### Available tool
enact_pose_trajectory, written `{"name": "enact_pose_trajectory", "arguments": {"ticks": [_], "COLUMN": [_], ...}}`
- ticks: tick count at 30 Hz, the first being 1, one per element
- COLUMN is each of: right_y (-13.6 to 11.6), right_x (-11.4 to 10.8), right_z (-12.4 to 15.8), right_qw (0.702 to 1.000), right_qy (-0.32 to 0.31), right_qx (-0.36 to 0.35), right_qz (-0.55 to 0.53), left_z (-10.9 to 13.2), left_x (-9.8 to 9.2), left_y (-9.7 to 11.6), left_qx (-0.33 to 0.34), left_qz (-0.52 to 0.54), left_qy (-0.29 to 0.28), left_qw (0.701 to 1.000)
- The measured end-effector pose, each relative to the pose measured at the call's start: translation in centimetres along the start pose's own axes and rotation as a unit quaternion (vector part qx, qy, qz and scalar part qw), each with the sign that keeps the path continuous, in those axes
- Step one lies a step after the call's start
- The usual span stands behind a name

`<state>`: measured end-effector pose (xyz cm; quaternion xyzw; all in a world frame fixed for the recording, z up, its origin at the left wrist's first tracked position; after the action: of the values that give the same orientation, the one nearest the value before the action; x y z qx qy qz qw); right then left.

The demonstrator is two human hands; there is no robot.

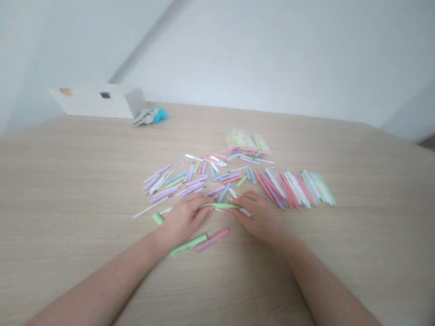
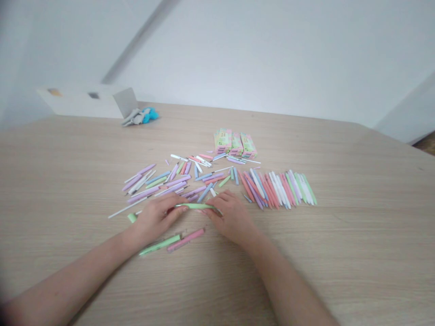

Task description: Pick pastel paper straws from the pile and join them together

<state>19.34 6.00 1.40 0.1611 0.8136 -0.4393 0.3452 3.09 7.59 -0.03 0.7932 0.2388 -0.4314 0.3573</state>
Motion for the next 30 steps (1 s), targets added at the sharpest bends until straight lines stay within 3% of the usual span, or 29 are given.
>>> {"name": "enact_pose_trajectory", "arguments": {"ticks": [4, 9, 16, 23, 30], "right_y": [0.0, 1.6, 6.1, 8.6, 10.0], "right_x": [-0.2, -1.4, -4.0, -5.8, -5.6], "right_z": [0.1, 0.1, 0.8, 1.7, 2.2], "right_qw": [1.000, 0.994, 0.952, 0.901, 0.886], "right_qy": [0.021, 0.074, 0.119, 0.055, 0.013], "right_qx": [-0.013, 0.045, 0.234, 0.341, 0.375], "right_qz": [0.015, 0.070, 0.158, 0.264, 0.273], "left_z": [0.0, 0.1, 0.3, 0.3, 0.3], "left_x": [-0.5, -1.0, -0.8, -0.9, -1.0], "left_y": [-0.1, -1.1, -1.6, -1.4, -1.1], "left_qx": [-0.006, -0.070, -0.098, -0.096, -0.081], "left_qz": [0.011, 0.003, 0.015, 0.012, 0.021], "left_qy": [0.044, 0.093, 0.093, 0.094, 0.095], "left_qw": [0.999, 0.993, 0.991, 0.991, 0.992]}}
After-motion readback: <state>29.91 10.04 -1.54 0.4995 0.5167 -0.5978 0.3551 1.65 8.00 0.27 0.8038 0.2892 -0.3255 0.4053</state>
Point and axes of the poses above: each hand's wrist, its own z-axis away from the middle knuckle, its own x-axis out of the palm, y = z × x, the point moved 7 cm from there along -z, towards the middle knuckle, and after that the axes turned 14 degrees about -z, right-handed, at the moved point
